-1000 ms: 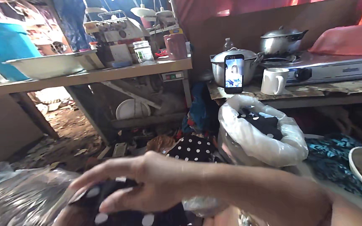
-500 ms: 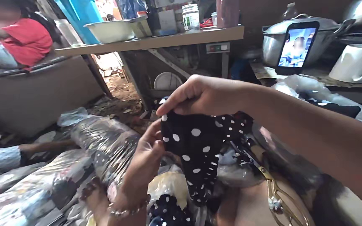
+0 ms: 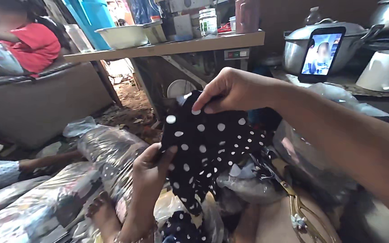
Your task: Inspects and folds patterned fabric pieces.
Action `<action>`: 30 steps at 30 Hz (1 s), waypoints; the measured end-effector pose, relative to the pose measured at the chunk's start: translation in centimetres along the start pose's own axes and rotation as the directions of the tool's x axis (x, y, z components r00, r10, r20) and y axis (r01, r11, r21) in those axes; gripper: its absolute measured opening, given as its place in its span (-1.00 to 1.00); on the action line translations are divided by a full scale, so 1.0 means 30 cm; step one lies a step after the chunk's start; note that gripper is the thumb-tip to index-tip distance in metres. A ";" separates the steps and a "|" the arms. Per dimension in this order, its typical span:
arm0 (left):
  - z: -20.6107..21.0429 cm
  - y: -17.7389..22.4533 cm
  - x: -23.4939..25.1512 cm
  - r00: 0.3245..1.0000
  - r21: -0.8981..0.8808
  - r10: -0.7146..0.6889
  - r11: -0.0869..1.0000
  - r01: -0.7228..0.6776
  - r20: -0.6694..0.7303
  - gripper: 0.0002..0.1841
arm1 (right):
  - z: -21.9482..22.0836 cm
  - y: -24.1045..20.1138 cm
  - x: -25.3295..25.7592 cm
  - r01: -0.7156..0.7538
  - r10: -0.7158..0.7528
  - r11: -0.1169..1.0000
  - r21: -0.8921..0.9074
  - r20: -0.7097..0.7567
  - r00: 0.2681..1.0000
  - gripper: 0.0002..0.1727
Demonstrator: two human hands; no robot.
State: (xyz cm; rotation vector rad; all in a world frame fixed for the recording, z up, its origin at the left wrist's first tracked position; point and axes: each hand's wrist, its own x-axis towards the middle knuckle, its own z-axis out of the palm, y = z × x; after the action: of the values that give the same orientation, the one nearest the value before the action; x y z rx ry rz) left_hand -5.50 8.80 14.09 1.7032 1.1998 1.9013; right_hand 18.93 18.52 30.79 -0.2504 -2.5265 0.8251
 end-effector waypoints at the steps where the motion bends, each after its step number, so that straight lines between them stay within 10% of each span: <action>1: -0.006 0.004 0.007 0.999 0.022 0.025 0.999 -0.025 0.021 -0.95 | 0.000 -0.003 0.004 0.001 0.000 1.000 -0.022 0.012 1.000 -0.81; 15: 0.072 -0.099 -0.055 0.984 -0.140 -0.128 0.979 0.145 0.121 -0.86 | -0.053 -0.090 0.069 0.010 -0.002 0.986 -0.164 0.048 0.999 -0.58; 30: 0.115 -0.136 -0.174 0.976 -0.120 -0.166 0.981 0.149 -0.142 -0.86 | -0.143 -0.088 0.023 -0.145 0.145 0.961 -0.236 -0.017 0.989 -0.50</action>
State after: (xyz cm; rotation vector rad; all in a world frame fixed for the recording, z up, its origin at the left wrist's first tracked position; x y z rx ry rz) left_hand -2.24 8.78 7.39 1.3860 1.2215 1.9885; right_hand 20.33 18.80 35.68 -0.5191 -2.6305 0.5733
